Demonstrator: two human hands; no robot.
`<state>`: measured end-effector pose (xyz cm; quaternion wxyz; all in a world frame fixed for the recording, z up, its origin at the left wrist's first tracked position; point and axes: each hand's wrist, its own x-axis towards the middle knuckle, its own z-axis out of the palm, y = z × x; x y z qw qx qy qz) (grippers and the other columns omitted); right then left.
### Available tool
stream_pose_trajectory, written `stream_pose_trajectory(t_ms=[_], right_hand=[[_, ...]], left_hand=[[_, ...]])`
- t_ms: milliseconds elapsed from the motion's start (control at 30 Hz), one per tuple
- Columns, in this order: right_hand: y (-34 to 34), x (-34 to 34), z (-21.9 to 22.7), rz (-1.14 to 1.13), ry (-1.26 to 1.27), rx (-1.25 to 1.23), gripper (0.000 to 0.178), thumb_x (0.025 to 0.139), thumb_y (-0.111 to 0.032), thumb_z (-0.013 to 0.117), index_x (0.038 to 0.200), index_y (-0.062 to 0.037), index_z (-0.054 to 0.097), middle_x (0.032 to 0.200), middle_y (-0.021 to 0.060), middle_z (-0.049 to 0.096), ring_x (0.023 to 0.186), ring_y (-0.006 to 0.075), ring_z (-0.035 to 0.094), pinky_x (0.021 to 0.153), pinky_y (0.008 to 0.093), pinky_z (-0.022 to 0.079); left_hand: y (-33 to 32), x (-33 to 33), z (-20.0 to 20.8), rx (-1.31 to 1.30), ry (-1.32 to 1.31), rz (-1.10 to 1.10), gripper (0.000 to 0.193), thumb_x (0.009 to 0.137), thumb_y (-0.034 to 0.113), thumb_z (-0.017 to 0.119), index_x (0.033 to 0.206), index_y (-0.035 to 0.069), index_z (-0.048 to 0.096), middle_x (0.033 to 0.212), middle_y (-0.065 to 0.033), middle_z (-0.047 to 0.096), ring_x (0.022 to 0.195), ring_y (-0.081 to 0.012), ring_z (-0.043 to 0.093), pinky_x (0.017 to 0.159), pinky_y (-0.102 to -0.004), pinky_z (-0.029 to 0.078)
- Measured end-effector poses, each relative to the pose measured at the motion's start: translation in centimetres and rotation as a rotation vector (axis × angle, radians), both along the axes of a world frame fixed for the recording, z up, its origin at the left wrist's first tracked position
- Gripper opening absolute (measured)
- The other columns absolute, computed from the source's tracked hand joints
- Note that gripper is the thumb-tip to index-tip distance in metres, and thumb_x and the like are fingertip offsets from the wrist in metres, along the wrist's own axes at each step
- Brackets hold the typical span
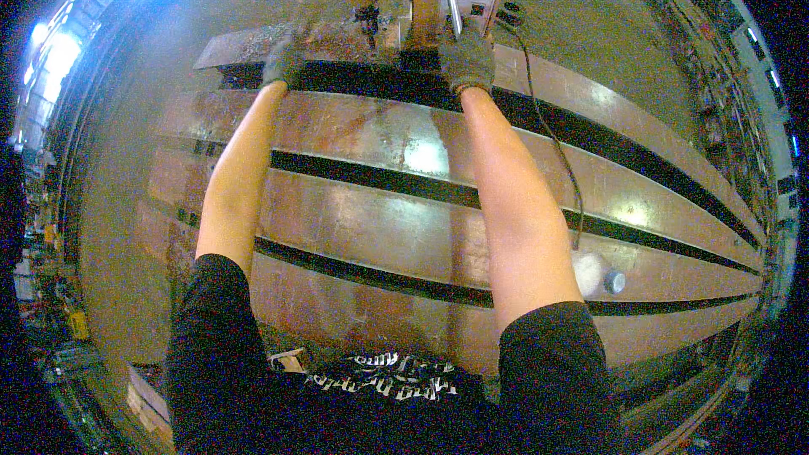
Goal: The person operates a stationary drill press on a long metal beam, repeatedly applying liquid from a white bottle to the drill bit and brushing the area. The person adjusts the drill press handle and continues drilling at marked locations along the beam.
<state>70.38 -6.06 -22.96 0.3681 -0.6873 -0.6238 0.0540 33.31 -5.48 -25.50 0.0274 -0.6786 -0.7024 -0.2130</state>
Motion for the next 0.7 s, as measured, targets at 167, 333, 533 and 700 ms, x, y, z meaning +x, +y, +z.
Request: stream_pose_trajectory(t_ms=[167,333,533,700], right_hand=[[-1.1,-3.4,1.7,0.063,0.066,-0.040,0.056,0.101,-0.058,0.050,0.125,-0.0082,0.060,0.110,0.0311,0.069,0.104,0.0532,0.066,0.088,0.0608,0.053],[-1.0,-3.3,2.0,0.136,0.020,-0.009,0.057,0.102,-0.057,0.048,0.125,-0.0065,0.059,0.115,0.0318,0.067,0.107,0.0531,0.064,0.089,0.0614,0.052],[-0.8,-2.4,1.9,0.090,0.059,-0.023,0.060,0.100,-0.059,0.050,0.124,-0.0050,0.061,0.117,0.0297,0.068,0.108,0.0511,0.065,0.090,0.0593,0.052],[-1.2,-2.7,1.9,0.102,0.018,-0.046,0.061,0.098,-0.063,0.051,0.121,-0.0084,0.061,0.116,0.0282,0.069,0.106,0.0499,0.067,0.088,0.0592,0.053]], left_hand=[[-1.4,-4.7,-5.3,-0.196,0.282,-0.013,0.029,0.100,0.018,0.050,0.112,0.008,0.074,0.114,-0.0257,0.073,0.103,-0.0406,0.074,0.085,-0.0515,0.059],[-3.2,-12.4,0.2,-0.203,-0.057,0.521,0.043,0.100,0.022,0.052,0.139,0.003,0.058,0.128,-0.0291,0.067,0.117,-0.0427,0.068,0.097,-0.0509,0.056],[-16.4,0.4,-0.8,0.082,-0.206,0.041,0.030,0.103,0.024,0.051,0.125,0.006,0.060,0.096,-0.0253,0.071,0.086,-0.0480,0.069,0.074,-0.0587,0.054],[-29.8,11.5,-1.3,-0.286,0.030,-0.394,0.054,0.100,0.010,0.048,0.154,0.013,0.040,0.118,-0.0279,0.065,0.089,-0.0447,0.070,0.071,-0.0549,0.057]])
